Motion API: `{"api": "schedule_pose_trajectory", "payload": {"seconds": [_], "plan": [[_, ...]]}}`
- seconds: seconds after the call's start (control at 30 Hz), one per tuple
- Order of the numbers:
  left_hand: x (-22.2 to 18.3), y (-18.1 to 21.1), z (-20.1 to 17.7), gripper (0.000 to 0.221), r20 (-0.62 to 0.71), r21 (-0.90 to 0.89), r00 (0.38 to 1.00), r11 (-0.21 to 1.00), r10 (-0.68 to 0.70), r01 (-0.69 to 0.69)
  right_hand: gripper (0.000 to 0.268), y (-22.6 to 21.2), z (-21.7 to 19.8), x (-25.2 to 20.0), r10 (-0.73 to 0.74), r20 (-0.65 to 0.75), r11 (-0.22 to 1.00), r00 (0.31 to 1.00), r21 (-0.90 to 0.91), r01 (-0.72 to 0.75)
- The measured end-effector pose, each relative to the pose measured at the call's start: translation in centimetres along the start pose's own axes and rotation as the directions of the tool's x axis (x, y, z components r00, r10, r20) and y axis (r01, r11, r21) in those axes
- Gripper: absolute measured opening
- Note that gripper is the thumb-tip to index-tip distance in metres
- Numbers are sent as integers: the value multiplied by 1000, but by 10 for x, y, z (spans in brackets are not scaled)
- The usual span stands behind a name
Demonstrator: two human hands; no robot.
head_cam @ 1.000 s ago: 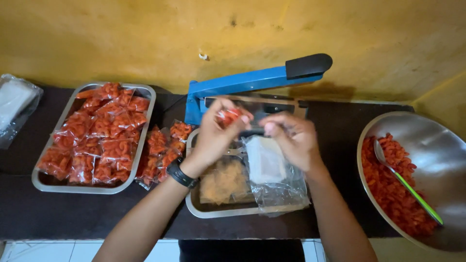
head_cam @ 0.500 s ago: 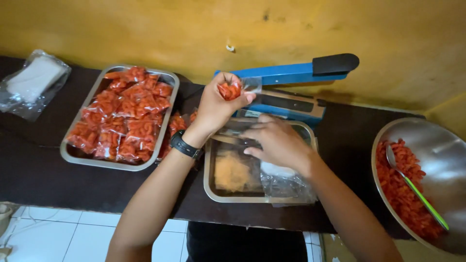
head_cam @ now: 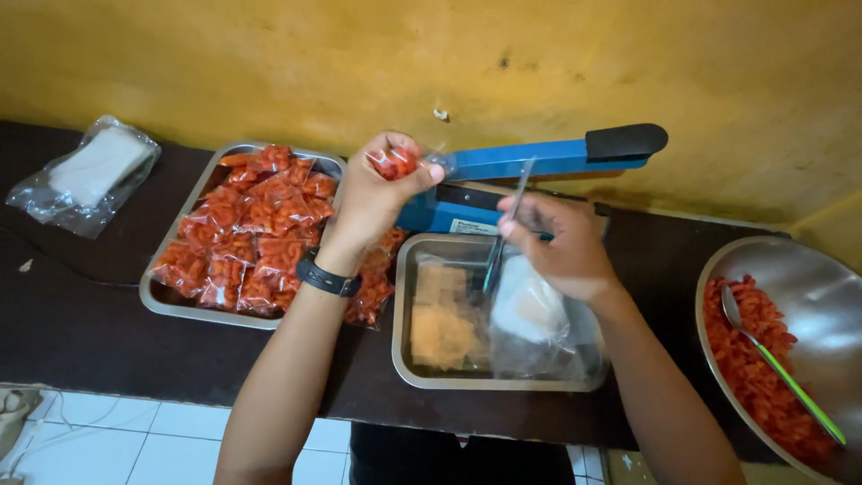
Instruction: The person fills small clear plastic bags with red goji berries using a spoon, seals them with a blue impulse sealer, and trims the excess plastic with scissors. The sealed bags are placed on a metal tray. The person repeats this process for multiple bags.
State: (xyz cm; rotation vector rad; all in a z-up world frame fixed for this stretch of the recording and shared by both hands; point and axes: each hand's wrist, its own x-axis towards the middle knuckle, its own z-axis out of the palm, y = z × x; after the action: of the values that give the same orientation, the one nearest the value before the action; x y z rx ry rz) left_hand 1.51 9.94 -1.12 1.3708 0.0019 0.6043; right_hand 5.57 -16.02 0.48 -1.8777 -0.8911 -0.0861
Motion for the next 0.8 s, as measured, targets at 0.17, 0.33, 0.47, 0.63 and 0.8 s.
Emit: {"api": "schedule_pose_trajectory", "payload": {"seconds": [0.17, 0.33, 0.47, 0.63, 0.8], "plan": [[-8, -14, 21, 36, 77, -156, 995, 985, -65, 77, 29, -15, -9, 8, -155, -156, 981, 975, 93, 171], [-16, -14, 30, 37, 176, -222, 979, 965, -104, 142, 17, 0, -21, 4, -243, -57, 965, 968, -114, 236], [-15, -23, 34, 36, 181, -172, 978, 975, -105, 137, 30, 38, -19, -6, -282, -18, 868, 959, -430, 247], [-16, -36, 38, 36, 189, -161, 979, 980, -82, 113, 35, 49, -18, -13, -388, -69, 768, 919, -575, 282], [-19, -30, 39, 35, 182, -157, 980, 981, -82, 111, 34, 47, -19, -12, -455, -75, 775, 887, -524, 353]]}}
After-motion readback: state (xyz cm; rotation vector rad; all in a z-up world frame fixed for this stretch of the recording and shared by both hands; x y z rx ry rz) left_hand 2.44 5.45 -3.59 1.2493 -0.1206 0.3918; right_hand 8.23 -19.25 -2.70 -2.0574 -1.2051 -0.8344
